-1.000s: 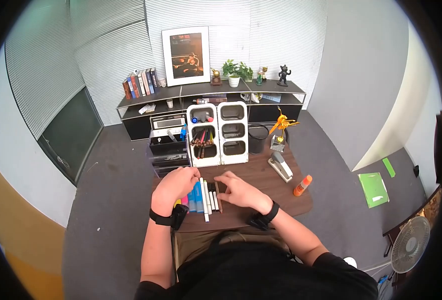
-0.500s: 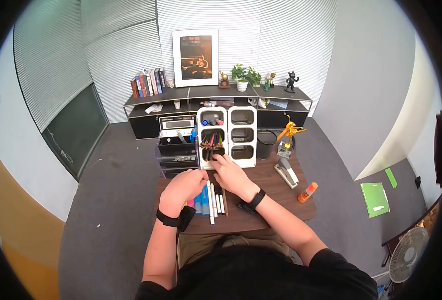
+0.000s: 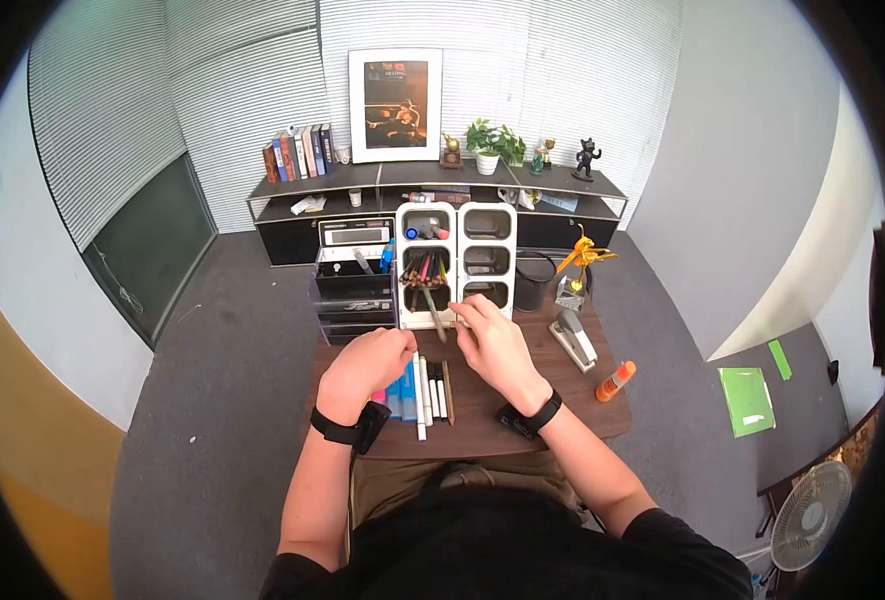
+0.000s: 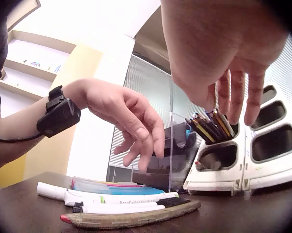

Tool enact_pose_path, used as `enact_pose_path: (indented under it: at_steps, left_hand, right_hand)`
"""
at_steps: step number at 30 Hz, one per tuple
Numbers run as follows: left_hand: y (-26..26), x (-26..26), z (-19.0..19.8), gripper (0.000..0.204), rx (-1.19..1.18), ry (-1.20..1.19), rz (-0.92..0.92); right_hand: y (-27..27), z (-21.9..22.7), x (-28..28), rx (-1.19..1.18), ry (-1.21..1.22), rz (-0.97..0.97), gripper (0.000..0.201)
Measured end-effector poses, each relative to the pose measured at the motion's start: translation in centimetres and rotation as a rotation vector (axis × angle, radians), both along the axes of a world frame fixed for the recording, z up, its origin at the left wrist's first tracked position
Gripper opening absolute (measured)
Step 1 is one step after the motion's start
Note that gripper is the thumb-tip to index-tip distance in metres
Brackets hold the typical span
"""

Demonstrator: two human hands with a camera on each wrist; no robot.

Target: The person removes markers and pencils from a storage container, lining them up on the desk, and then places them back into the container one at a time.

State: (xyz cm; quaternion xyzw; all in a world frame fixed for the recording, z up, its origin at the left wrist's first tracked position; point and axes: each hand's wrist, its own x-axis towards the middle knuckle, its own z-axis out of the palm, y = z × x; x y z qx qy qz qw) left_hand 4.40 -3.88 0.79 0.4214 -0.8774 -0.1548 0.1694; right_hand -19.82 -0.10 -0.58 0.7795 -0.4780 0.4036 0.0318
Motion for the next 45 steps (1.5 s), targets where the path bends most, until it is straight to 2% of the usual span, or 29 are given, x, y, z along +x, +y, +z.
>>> enact_pose_path:
  at_steps: [1, 3, 7, 12, 15, 17, 21, 24, 26, 27, 28, 29, 30, 31, 35, 37, 38, 43, 45]
  left_hand:
    - [0.0, -0.1, 0.1, 0.023, -0.001, -0.005, -0.008]
    - [0.3, -0.3, 0.5, 0.023, 0.026, -0.024, 0.001]
    - [0.3, -0.3, 0.4, 0.023, 0.013, -0.039, 0.014]
    - [0.1, -0.5, 0.2, 0.023, 0.050, -0.060, 0.011]
    - [0.1, -0.4, 0.2, 0.023, 0.062, -0.062, 0.016]
    - [0.1, -0.4, -0.1, 0.023, 0.055, -0.054, 0.010]
    - [-0.5, 0.0, -0.7, 0.022, 0.077, -0.071, 0.029]
    - [-0.7, 1.1, -0.9, 0.020, 0.096, -0.075, 0.044]
    - [-0.6, 1.4, 0.5, 0.019, 0.178, -0.138, 0.097]
    - [-0.9, 1.7, 0.1, 0.019, 0.161, -0.142, 0.124]
    - [-1.3, 2.1, -0.5, 0.019, 0.142, -0.146, 0.153]
    - [-1.8, 2.6, -1.2, 0.019, 0.141, -0.145, 0.152]
    - [-2.4, 3.1, -2.1, 0.020, 0.154, -0.255, 0.251]
    - [-2.2, 3.1, -1.8, 0.021, 0.166, -0.367, 0.349]
    - [-1.3, 3.3, -0.9, 0.022, 0.150, -0.421, 0.490]
    - [-1.7, 3.3, -1.3, 0.025, 0.233, -0.462, 0.550]
    - [-1.8, 3.2, -1.3, 0.025, 0.233, -0.462, 0.550]
    - [-3.0, 2.8, -2.2, 0.023, 0.375, -0.431, 0.487]
    - [-3.1, 2.8, -2.5, 0.024, 0.347, -0.451, 0.464]
  right_hand:
    - [0.0, -0.5, -0.4, 0.001, -0.002, -0.002, 0.037]
    - [-0.2, -1.5, -0.8, 0.183, 0.070, -0.056, 0.033]
    - [-0.4, -3.5, -0.2, 0.157, 0.076, 0.045, 0.032]
    - [-2.3, -5.5, 0.9, 0.228, 0.061, 0.029, 0.033]
    - [-3.5, -6.1, 1.0, 0.327, 0.082, -0.042, 0.024]
    - [-3.8, -6.0, 1.0, 0.311, 0.084, -0.026, 0.016]
    - [-2.8, -4.6, 0.6, 0.255, 0.067, -0.022, 0.013]
    - [-0.8, -3.6, -0.6, 0.388, 0.104, -0.127, 0.011]
    - [0.3, -3.8, -1.6, 0.472, 0.163, -0.195, 0.023]
    - [1.1, -3.8, -1.8, 0.473, 0.133, -0.170, 0.013]
    - [2.0, -3.1, -1.7, 0.473, 0.134, -0.172, 0.013]
    - [2.9, -2.2, -1.4, 0.578, 0.064, -0.112, 0.018]
    - [3.5, -1.9, -1.2, 0.681, -0.007, -0.051, 0.023]
    - [3.6, -2.6, -0.9, 0.664, -0.051, -0.031, 0.034]
    - [3.7, -3.4, 0.3, 0.704, -0.182, -0.004, 0.038]
    - [3.8, -2.8, 0.8, 0.769, -0.240, -0.009, 0.041]
    - [3.7, -2.6, 0.9, 0.834, -0.296, -0.016, 0.044]
    - [3.5, -2.7, 0.8, 0.850, -0.340, 0.024, 0.048]
    - [3.4, -2.6, 0.7, 0.877, -0.354, 0.038, 0.049]
